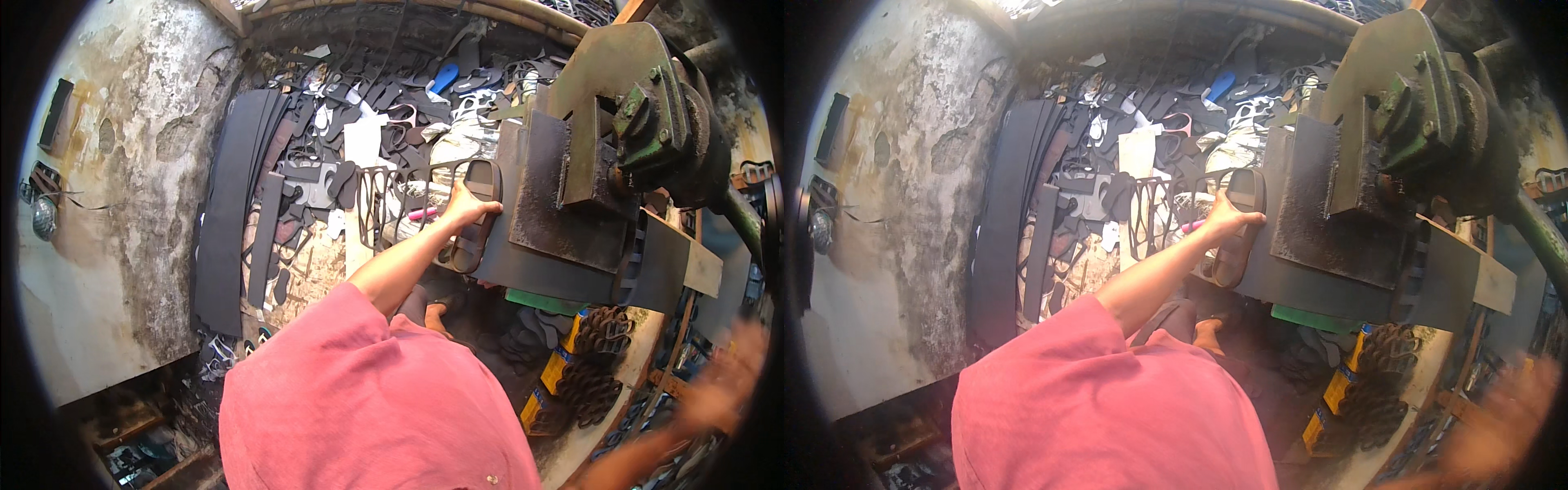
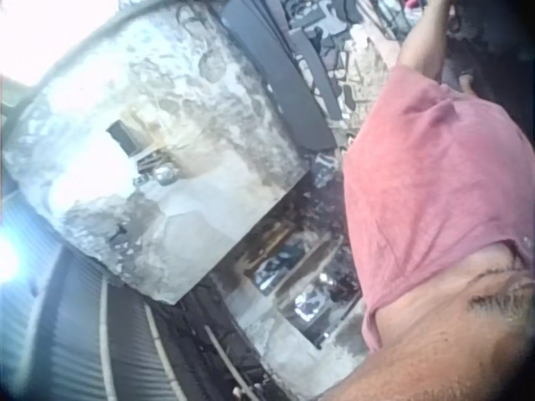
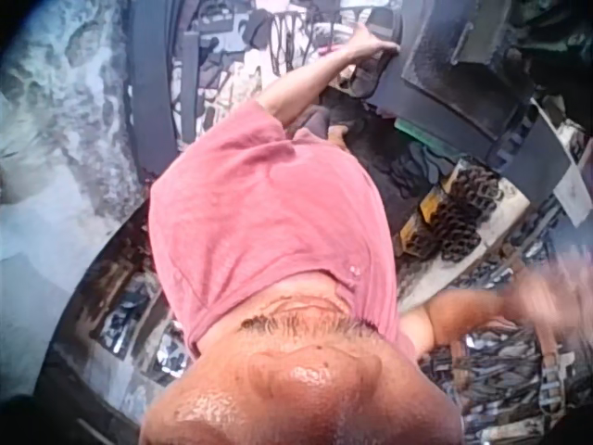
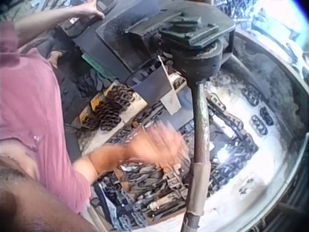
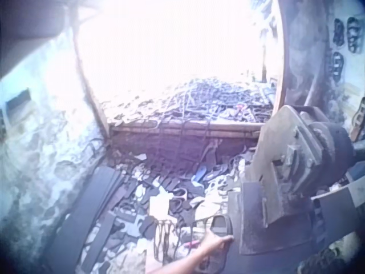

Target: The person uses a manual press machine to cut shoe soles from a green material. They repeatedly place the material under the press, operate the lever, and remove the cut soles. The cut soles are then stacked on the floor.

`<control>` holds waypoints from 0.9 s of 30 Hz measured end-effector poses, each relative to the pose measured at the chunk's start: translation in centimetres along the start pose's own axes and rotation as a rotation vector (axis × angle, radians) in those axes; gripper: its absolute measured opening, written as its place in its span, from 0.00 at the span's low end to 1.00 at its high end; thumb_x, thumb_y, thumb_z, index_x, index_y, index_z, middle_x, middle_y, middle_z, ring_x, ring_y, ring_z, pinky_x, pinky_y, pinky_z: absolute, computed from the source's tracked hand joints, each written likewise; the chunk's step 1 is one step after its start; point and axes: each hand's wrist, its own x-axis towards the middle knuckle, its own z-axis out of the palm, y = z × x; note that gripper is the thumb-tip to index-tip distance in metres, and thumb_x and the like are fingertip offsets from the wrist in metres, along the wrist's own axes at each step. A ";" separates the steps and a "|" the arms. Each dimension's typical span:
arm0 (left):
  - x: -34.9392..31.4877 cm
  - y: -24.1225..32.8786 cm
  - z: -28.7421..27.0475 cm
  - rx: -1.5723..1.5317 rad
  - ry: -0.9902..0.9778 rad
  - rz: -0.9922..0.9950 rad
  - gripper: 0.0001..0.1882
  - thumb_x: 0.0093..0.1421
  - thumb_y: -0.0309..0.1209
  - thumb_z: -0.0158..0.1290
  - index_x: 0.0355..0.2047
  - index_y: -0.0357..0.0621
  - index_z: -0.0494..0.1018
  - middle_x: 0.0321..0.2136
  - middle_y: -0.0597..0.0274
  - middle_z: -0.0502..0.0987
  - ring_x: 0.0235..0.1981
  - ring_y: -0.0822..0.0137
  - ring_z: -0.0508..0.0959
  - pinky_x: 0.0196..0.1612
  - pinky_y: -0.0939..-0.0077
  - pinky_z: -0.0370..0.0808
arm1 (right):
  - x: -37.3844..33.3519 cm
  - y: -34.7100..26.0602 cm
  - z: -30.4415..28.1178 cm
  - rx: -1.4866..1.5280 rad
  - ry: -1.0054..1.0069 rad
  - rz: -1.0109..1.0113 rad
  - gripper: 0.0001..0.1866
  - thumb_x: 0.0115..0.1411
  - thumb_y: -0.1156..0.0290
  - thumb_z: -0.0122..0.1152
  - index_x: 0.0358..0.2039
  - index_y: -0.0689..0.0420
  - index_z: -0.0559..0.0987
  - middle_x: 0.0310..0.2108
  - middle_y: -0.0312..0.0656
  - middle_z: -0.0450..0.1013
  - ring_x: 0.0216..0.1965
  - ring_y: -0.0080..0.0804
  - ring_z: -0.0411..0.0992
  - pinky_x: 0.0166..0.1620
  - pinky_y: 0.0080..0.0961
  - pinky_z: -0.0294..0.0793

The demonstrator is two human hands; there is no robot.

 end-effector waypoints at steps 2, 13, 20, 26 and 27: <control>-3.8 1.7 -5.4 -0.166 -0.089 -0.062 0.72 0.43 0.47 0.78 0.72 0.22 0.42 0.66 0.31 0.63 0.64 0.48 0.70 0.66 0.58 0.70 | -3.3 -2.0 12.7 0.470 -0.572 0.118 0.22 0.61 0.61 0.70 0.53 0.57 0.83 0.60 0.51 0.74 0.64 0.47 0.70 0.66 0.40 0.68; -13.5 9.3 -18.3 0.298 -0.310 0.517 0.66 0.37 0.39 0.77 0.70 0.36 0.48 0.61 0.38 0.63 0.63 0.40 0.69 0.67 0.56 0.68 | -10.7 -7.0 30.6 0.464 -1.013 0.160 0.47 0.67 0.47 0.65 0.76 0.57 0.56 0.76 0.58 0.52 0.75 0.57 0.52 0.73 0.50 0.58; -18.3 4.6 -8.0 0.295 -0.568 0.700 0.64 0.37 0.40 0.77 0.69 0.34 0.52 0.62 0.36 0.63 0.65 0.38 0.66 0.66 0.51 0.69 | -13.1 -14.1 25.2 0.973 -0.350 0.592 0.19 0.70 0.64 0.64 0.55 0.63 0.78 0.49 0.51 0.80 0.52 0.42 0.78 0.57 0.37 0.74; -20.3 -1.4 2.7 0.545 -0.574 0.689 0.57 0.42 0.40 0.73 0.68 0.34 0.55 0.63 0.39 0.65 0.68 0.40 0.64 0.68 0.49 0.66 | -20.1 -7.8 30.2 0.488 -0.368 1.022 0.22 0.63 0.66 0.67 0.56 0.59 0.79 0.54 0.52 0.79 0.55 0.47 0.78 0.59 0.39 0.74; -21.1 -0.9 2.4 0.538 -0.636 0.698 0.56 0.42 0.40 0.73 0.68 0.34 0.56 0.62 0.39 0.66 0.68 0.41 0.65 0.69 0.48 0.65 | -21.9 -6.6 30.2 0.588 -0.319 1.056 0.22 0.63 0.65 0.68 0.56 0.59 0.79 0.55 0.50 0.79 0.56 0.45 0.77 0.61 0.38 0.72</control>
